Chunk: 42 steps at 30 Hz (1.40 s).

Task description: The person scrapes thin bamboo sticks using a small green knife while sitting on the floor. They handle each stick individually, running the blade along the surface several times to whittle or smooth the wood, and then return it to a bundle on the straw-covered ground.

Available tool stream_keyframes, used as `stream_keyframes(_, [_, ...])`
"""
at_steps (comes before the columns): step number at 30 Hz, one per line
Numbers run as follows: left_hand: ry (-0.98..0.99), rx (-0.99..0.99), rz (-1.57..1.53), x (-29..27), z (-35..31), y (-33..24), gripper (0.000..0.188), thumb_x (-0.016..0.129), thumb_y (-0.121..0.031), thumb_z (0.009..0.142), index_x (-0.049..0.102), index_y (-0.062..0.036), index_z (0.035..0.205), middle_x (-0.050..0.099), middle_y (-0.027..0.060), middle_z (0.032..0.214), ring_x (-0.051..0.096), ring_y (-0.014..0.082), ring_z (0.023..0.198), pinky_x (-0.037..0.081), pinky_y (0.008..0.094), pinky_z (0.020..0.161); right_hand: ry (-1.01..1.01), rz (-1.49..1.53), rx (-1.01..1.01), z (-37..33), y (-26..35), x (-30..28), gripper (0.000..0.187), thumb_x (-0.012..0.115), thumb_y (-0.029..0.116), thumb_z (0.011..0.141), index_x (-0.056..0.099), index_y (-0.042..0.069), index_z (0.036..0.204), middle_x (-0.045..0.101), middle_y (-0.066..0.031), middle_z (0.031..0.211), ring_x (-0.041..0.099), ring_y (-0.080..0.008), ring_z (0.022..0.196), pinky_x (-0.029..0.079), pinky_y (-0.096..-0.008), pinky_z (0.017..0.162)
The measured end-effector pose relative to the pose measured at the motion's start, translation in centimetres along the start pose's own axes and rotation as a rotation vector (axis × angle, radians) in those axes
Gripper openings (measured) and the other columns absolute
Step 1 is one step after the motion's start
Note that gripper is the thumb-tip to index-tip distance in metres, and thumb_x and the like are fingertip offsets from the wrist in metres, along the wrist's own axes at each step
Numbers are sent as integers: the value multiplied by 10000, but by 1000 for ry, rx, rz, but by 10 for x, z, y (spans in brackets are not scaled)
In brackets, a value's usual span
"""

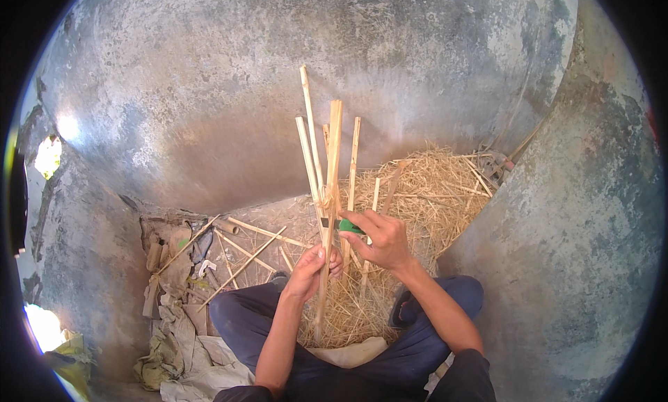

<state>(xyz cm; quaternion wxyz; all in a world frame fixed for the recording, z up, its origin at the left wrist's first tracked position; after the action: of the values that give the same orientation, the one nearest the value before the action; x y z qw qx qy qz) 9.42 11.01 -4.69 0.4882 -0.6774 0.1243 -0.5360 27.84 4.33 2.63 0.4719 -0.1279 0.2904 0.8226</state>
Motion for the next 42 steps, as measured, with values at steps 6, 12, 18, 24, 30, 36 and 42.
stream_keyframes(6, [-44, 48, 51, 7, -3, -7, 339, 636, -391, 1117, 590, -62, 1186, 544, 16, 903, 511, 92, 744, 444, 234, 651, -72, -25, -22, 1, 0, 3, 392, 811, 320, 959, 787, 91, 1277, 669, -38, 763, 618, -185, 557, 486, -346, 513])
stream_keyframes(12, [46, 63, -8, 19, -6, -16, 408, 692, -449, 1074, 564, -63, 1043, 513, 13, 840, 479, 94, 665, 401, 230, 580, -115, -99, -130, 7, 10, -6, 442, 811, 355, 951, 783, 95, 1307, 555, 3, 705, 520, -155, 541, 419, -325, 506])
stream_keyframes(18, [64, 59, -20, 29, -11, -26, 457, 727, -474, 1045, 555, -58, 972, 503, 16, 818, 464, 96, 649, 386, 235, 562, -83, -174, -198, 12, 18, -20, 461, 783, 388, 979, 759, 42, 1283, 569, -36, 702, 539, -206, 544, 415, -355, 512])
stream_keyframes(24, [24, 170, 110, 39, -13, -35, 456, 739, -458, 1039, 597, -24, 1036, 530, 27, 837, 476, 102, 678, 394, 245, 574, -152, -89, -161, 9, 31, -18, 448, 782, 377, 985, 755, 25, 1261, 570, -36, 701, 529, -207, 535, 405, -356, 502])
stream_keyframes(30, [40, 130, 88, 41, -20, -31, 505, 722, -496, 1039, 619, -6, 1100, 551, 42, 861, 495, 108, 710, 408, 257, 577, -156, -126, -206, 11, 33, -27, 468, 809, 377, 948, 773, 97, 1321, 486, 12, 677, 478, -159, 531, 386, -325, 499])
stream_keyframes(36, [31, 103, 112, 32, -19, -27, 527, 623, -486, 1099, 600, 11, 1271, 633, 88, 1014, 591, 135, 775, 486, 277, 640, -163, -116, -169, 12, 28, -31, 426, 807, 385, 953, 791, 113, 1280, 539, 8, 693, 487, -163, 529, 395, -334, 497])
stream_keyframes(42, [-47, 109, 320, 34, -27, -25, 467, 621, -472, 1111, 594, -11, 1182, 578, 33, 821, 460, 72, 547, 383, 233, 487, -188, -104, -102, 18, 26, -33, 405, 795, 386, 967, 793, 100, 1254, 572, -1, 705, 519, -170, 535, 411, -344, 501])
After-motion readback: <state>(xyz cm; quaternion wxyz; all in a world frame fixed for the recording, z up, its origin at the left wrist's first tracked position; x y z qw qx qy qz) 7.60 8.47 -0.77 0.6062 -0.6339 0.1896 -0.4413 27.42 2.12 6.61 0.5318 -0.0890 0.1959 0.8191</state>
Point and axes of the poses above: each hand's wrist, its own z-axis towards the middle knuckle, its own x-axis out of the palm, y = z × x, the point moved 3 cm from there along z, towards the middle knuckle
